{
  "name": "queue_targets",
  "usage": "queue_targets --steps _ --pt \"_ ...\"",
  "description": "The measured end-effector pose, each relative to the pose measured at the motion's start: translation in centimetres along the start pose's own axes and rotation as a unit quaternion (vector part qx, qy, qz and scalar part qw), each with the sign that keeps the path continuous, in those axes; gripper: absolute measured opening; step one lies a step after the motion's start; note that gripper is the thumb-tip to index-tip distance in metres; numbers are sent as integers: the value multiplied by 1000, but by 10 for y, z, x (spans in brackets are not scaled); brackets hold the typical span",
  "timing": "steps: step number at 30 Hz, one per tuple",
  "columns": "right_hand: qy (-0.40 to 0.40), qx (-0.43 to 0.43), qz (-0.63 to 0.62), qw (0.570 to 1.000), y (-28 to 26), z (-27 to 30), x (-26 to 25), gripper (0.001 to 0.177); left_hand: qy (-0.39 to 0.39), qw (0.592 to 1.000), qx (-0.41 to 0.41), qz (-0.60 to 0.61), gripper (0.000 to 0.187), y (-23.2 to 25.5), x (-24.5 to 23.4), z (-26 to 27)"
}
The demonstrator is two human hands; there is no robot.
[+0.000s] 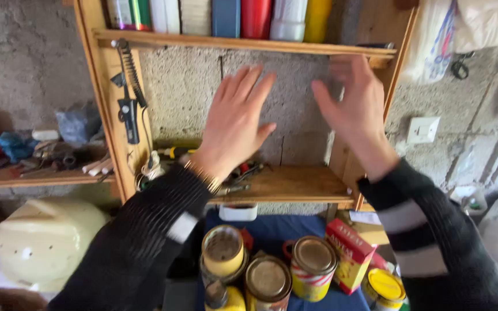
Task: The person organizes a cluttered garage shelf by picking up various bottles, cans, and boxes from a workbench and placing them onto a wooden shelf. They handle items one at a time, including motor oil, antifreeze, and other containers, arranging them on the shelf.
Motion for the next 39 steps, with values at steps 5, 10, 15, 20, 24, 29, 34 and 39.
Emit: queue_targets --steps 5,10,15,20,24,29,34,39 --pt "9 55 66 996 53 -77 31 42 -73 993 -18 -89 113 -12 61 -75" --pt "-38 133 95 986 112 -138 73 54 -41 989 -28 -143 119 -29 113 -115" --pt "-52 205 103 972 162 -178 106 80 -66 974 -51 -212 118 -38 127 -126" --pt "-17 215 148 965 212 -210 131 97 -47 980 -56 -187 122 -40 124 -123" --pt "-34 215 180 959 228 -219 139 111 -32 976 -46 -212 125 -35 114 -121" --pt "-66 292 142 943 216 -220 136 91 -32 982 -42 -184 123 -37 114 -120" --pt "-76 313 139 937 224 -221 132 109 -33 986 -35 -160 122 -37 116 -121" --pt "-82 354 196 911 212 -218 131 100 -35 986 -36 -162 122 -37 112 -121"
Point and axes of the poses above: each hand's wrist, its own z-axis away from the middle knuckle, its own x-axis out of the palm, y = z × x, the point moved 5 cm from there along -z, towards the middle knuckle, and after that the axes turned 2 degrees about z, right-handed, at the moved point
